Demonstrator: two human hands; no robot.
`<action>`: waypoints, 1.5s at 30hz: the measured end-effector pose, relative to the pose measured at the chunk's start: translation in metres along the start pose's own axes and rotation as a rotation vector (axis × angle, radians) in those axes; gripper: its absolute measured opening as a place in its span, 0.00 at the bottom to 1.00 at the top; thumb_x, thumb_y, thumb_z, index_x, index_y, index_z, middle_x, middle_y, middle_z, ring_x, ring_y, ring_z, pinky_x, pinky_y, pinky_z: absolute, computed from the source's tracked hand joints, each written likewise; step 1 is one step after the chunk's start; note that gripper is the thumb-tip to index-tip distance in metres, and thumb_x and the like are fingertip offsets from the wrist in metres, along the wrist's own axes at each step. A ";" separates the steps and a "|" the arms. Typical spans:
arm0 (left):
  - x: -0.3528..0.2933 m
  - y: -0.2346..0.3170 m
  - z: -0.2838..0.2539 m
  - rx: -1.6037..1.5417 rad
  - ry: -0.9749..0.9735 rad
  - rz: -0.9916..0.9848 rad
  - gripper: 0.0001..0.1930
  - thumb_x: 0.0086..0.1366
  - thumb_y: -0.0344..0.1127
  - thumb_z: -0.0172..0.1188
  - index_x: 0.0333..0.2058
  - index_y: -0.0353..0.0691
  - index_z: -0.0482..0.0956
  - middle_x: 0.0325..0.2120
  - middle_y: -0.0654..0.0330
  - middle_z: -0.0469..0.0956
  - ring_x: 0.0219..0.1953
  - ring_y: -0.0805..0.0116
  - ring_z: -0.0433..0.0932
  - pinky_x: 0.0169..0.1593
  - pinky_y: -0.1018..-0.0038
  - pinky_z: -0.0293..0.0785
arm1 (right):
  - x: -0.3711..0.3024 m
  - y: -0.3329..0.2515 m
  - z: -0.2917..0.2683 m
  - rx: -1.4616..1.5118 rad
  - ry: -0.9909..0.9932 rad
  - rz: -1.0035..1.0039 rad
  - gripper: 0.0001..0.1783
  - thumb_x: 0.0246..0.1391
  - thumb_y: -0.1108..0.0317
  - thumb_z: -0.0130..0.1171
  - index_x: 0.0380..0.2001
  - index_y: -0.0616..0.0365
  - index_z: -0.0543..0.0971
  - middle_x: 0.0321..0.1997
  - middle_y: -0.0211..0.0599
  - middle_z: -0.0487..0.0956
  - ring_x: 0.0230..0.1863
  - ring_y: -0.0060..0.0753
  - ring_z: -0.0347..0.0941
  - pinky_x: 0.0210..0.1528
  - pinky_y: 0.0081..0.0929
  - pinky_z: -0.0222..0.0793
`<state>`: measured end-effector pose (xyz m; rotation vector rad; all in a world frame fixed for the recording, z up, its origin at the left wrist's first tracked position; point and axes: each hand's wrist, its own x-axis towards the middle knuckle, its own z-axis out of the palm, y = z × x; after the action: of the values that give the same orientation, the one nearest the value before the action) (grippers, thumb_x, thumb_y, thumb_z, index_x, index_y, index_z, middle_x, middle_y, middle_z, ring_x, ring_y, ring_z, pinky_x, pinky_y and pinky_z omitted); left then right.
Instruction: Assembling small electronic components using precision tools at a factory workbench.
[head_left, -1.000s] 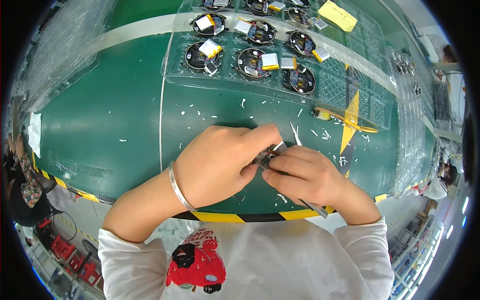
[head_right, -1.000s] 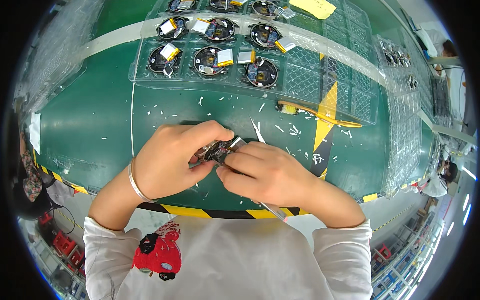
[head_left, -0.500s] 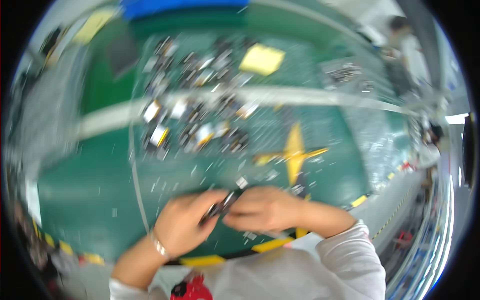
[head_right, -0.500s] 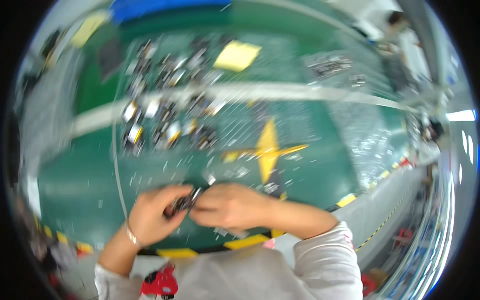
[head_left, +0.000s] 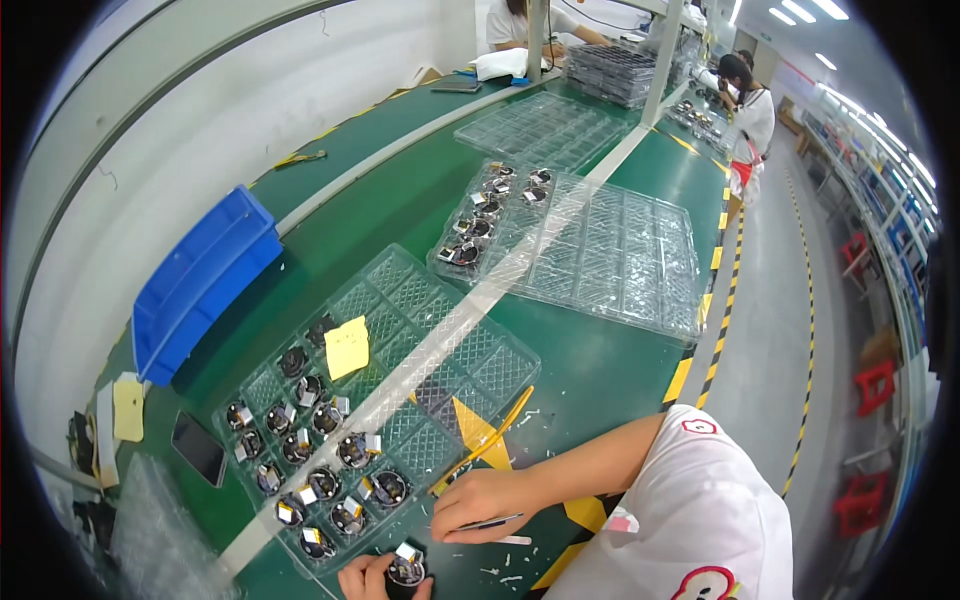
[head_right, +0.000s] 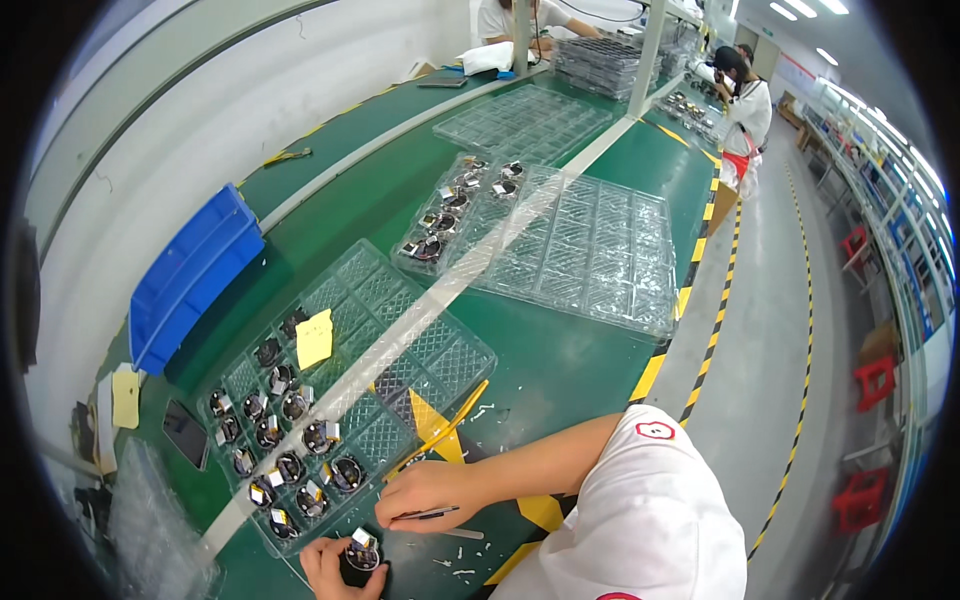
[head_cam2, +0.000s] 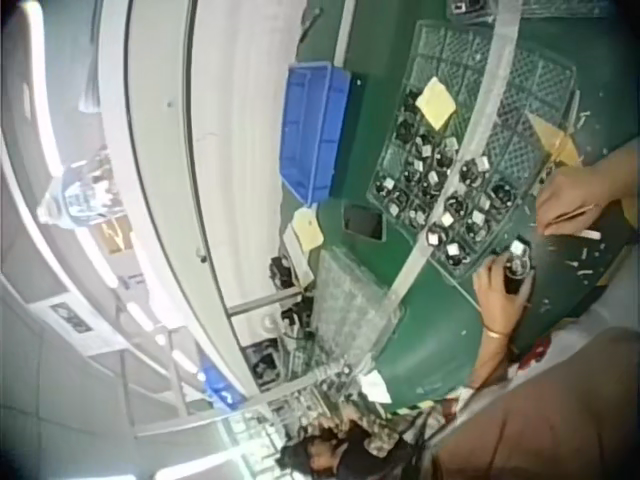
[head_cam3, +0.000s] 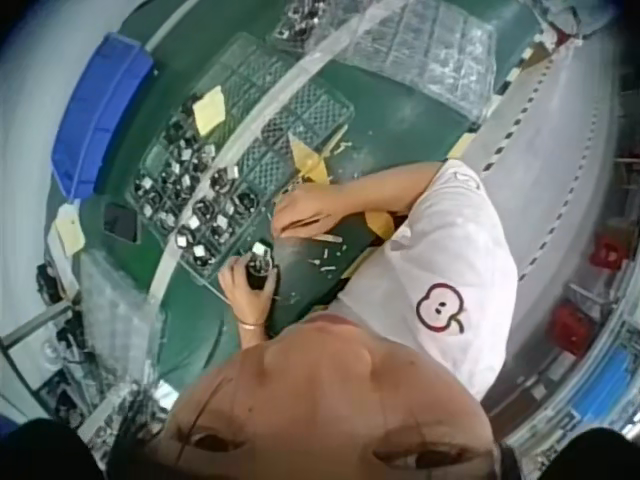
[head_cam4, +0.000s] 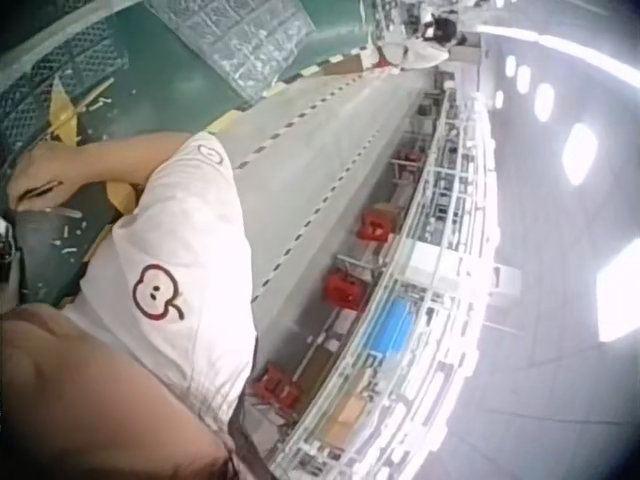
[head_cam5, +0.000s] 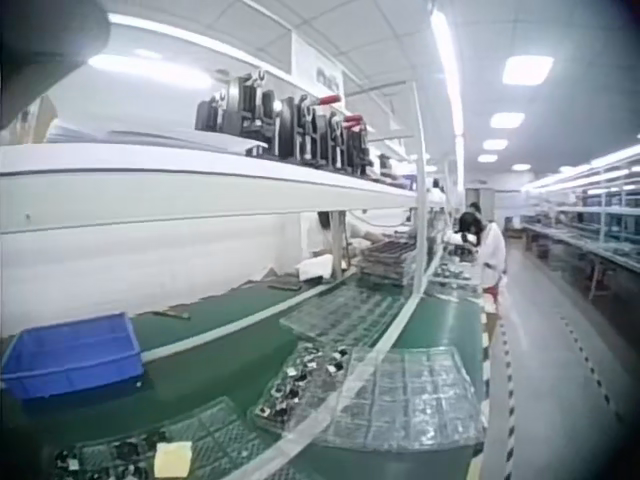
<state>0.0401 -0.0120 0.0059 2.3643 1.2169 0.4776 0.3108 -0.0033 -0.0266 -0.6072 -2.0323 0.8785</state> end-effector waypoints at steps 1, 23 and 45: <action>0.001 0.000 0.000 -0.039 0.010 0.015 0.28 0.46 0.38 0.74 0.47 0.40 0.75 0.45 0.48 0.72 0.49 0.44 0.69 0.54 0.54 0.65 | 0.001 0.001 -0.001 0.028 0.012 0.016 0.03 0.57 0.75 0.55 0.35 0.61 0.75 0.30 0.41 0.75 0.32 0.46 0.74 0.32 0.38 0.67; 0.002 0.006 -0.014 -0.028 -0.186 0.228 0.28 0.46 0.34 0.76 0.49 0.42 0.79 0.44 0.49 0.69 0.39 0.51 0.70 0.43 0.59 0.70 | -0.001 0.019 0.014 -0.041 0.010 -0.033 0.06 0.50 0.69 0.58 0.31 0.57 0.74 0.28 0.38 0.75 0.32 0.47 0.74 0.31 0.41 0.66; -0.002 -0.009 -0.024 0.045 -0.296 0.297 0.23 0.50 0.32 0.69 0.47 0.41 0.79 0.52 0.53 0.75 0.55 0.48 0.70 0.57 0.56 0.66 | 0.000 0.009 0.017 -0.020 -0.050 -0.035 0.14 0.56 0.68 0.60 0.21 0.56 0.68 0.19 0.35 0.69 0.24 0.44 0.69 0.25 0.38 0.61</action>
<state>0.0210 -0.0036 0.0211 2.5546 0.7578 0.1803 0.2981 -0.0038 -0.0405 -0.5644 -2.0925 0.8610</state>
